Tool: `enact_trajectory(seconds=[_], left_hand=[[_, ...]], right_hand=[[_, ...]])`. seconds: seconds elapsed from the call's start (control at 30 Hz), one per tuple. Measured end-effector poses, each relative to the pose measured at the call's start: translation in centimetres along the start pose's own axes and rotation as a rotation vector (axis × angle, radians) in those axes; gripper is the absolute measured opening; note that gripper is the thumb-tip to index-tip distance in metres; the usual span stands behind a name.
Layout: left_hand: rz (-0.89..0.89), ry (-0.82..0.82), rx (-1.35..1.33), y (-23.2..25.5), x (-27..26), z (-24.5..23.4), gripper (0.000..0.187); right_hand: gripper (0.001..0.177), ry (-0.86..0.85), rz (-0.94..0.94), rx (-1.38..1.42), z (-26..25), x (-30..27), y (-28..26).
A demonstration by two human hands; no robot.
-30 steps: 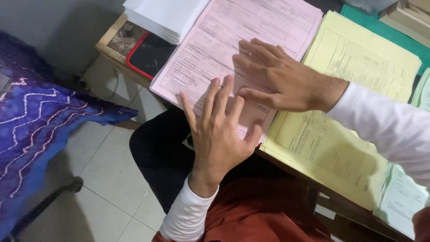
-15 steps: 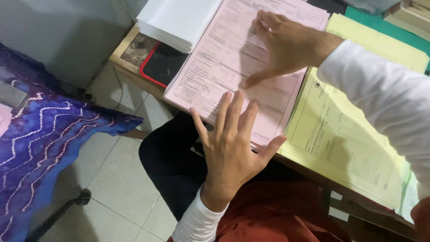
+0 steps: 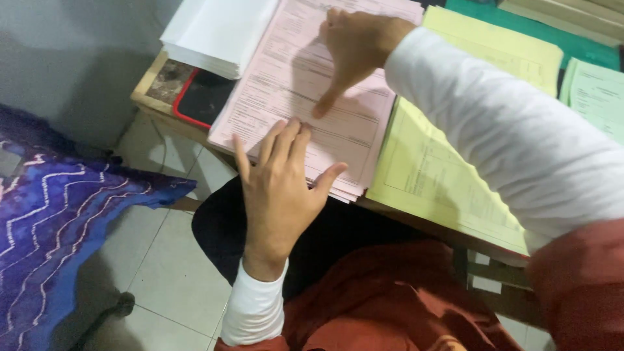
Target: Sorting colored paper forms and inserting them into envelopes at a desk
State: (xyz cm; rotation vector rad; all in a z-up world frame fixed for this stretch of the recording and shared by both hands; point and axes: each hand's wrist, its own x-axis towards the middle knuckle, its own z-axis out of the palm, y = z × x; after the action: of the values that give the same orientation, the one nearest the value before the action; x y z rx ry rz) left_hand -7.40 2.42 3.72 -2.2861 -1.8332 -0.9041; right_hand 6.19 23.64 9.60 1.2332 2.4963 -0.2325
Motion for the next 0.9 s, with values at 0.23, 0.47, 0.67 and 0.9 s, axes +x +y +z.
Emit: enact_trajectory(seconds=[0.23, 0.47, 0.67, 0.9], left_hand=[[-0.014, -0.086, 0.095, 0.2, -2.3, -1.3, 0.097], [0.092, -0.012, 0.086, -1.7, -1.9, -0.5, 0.039], [0.136, 0.088, 0.156, -1.4, -2.0, 1.2, 0.022], [0.098, 0.153, 0.105, -1.0, -3.0, 1.6, 0.017]], right_hand=[[0.094, 0.005, 0.023, -0.136, -0.6, -0.1, -0.9], [0.092, -0.089, 0.151, -0.020, -2.0, 0.0, -2.4], [0.091, -0.006, 0.180, 0.093, -1.3, 1.2, -1.1], [0.108, 0.063, 0.210, 0.085, -1.3, 2.7, -0.4]])
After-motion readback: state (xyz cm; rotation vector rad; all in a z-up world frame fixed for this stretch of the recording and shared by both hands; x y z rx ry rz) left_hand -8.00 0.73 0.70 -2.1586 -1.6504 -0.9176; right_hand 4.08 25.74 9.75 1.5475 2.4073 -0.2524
